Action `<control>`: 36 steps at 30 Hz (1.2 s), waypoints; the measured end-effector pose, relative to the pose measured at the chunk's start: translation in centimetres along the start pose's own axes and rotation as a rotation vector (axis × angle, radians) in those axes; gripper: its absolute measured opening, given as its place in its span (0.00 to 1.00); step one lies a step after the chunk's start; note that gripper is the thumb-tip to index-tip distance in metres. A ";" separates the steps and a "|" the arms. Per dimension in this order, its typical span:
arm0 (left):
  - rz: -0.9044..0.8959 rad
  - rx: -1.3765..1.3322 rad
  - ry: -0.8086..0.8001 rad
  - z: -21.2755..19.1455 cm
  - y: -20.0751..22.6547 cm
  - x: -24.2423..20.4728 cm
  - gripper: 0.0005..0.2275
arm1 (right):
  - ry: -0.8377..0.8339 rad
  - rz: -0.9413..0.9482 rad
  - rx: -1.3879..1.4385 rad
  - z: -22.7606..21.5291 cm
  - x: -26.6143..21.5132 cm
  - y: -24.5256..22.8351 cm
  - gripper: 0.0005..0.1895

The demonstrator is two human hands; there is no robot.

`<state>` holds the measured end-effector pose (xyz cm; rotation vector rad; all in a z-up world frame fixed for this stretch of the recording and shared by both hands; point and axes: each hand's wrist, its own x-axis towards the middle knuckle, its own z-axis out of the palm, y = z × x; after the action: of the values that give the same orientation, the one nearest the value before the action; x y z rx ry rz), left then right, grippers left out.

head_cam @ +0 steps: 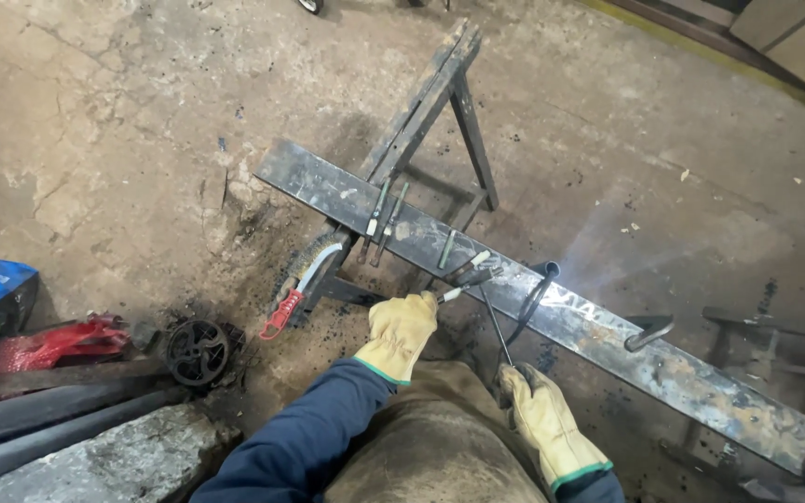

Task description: Welding metal pieces together on a sawhorse using a welding torch.

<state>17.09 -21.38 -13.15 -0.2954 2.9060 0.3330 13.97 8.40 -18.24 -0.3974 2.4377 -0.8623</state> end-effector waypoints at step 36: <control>0.411 -1.524 0.359 -13.1 -2.1 -7.3 0.12 | 0.338 0.039 0.852 -2.0 -5.8 0.3 0.15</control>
<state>22.28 -25.24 0.58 0.0889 2.2607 2.6675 17.59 12.04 -14.95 0.1262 2.0688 -1.9352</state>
